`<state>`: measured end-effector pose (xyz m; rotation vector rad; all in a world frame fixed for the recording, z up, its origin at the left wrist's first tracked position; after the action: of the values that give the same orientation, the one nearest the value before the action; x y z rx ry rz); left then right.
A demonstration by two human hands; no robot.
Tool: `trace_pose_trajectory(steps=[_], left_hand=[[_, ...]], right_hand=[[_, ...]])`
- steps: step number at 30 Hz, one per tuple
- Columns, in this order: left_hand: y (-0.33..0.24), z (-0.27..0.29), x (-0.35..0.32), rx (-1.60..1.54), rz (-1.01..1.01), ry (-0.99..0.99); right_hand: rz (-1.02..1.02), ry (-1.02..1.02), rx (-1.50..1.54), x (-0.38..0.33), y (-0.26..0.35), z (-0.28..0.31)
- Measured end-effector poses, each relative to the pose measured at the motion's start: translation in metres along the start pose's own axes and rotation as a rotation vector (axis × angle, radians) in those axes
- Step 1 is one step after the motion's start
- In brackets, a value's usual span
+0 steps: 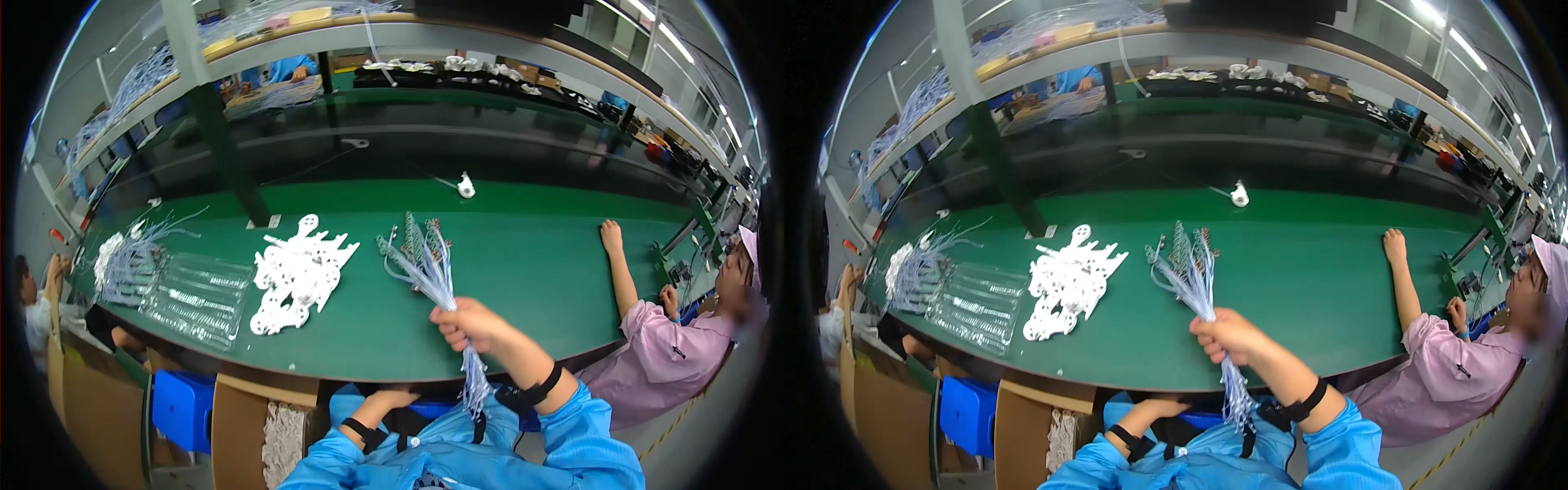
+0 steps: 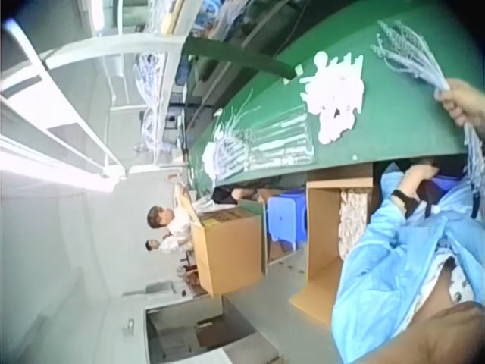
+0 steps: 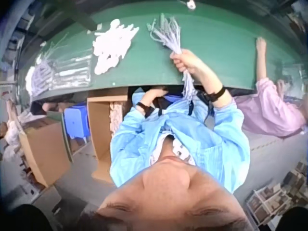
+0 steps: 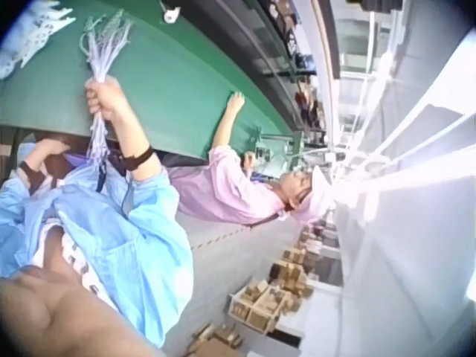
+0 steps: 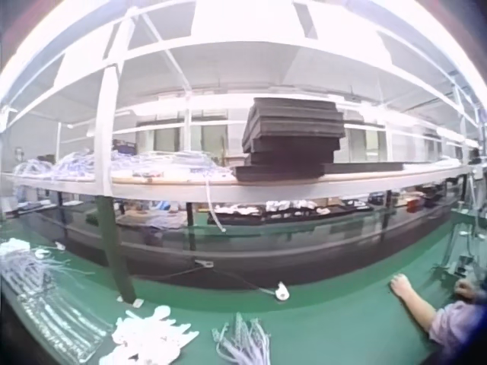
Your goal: The recorder is assembling multi-wire cables into white plastic disc-shaped components.
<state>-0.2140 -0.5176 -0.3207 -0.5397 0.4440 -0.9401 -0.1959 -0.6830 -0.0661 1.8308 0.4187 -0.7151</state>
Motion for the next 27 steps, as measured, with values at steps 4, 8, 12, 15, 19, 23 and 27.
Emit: trace_pose_trajectory(steps=[4, 8, 12, 15, 19, 23, 27], left_hand=[[-0.041, 0.068, -0.044, -0.064, 0.151, 0.197], [-0.099, 0.134, -0.083, -0.775, -0.008, 0.159], [-0.115, 0.190, -0.076, -1.368, 0.236, -0.149], [-0.119, 0.209, -0.034, -1.540, 0.242, -0.419], [-0.100, 0.201, 0.040, -2.002, 0.304, -0.319], [-0.063, 0.196, 0.081, -1.981, 0.376, -0.431], [-0.057, 0.207, 0.081, -1.598, 0.437, -0.600]], right_hand=[[-0.061, 0.146, 0.118, -0.003, 0.027, 0.011], [-0.128, 0.201, 0.136, -0.002, 0.041, 0.001], [-0.138, 0.194, 0.094, 0.005, 0.044, -0.027], [-0.120, 0.194, 0.205, 0.010, 0.039, -0.031], [-0.099, 0.224, 0.224, 0.012, 0.021, -0.057], [0.053, 0.089, -0.001, 0.006, -0.005, -0.077], [0.126, 0.017, 0.057, 0.017, -0.038, -0.065]])
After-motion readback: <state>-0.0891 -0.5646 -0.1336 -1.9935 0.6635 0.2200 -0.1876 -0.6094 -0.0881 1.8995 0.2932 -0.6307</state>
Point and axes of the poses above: each hand's wrist, its own x-axis towards the middle knuckle, its own z-axis out of the back of the hand, y = z × x, the point moved 5 cm from there along x, towards the middle knuckle, and after that the axes turned 11 degrees about -y, right-handed, at the moved point
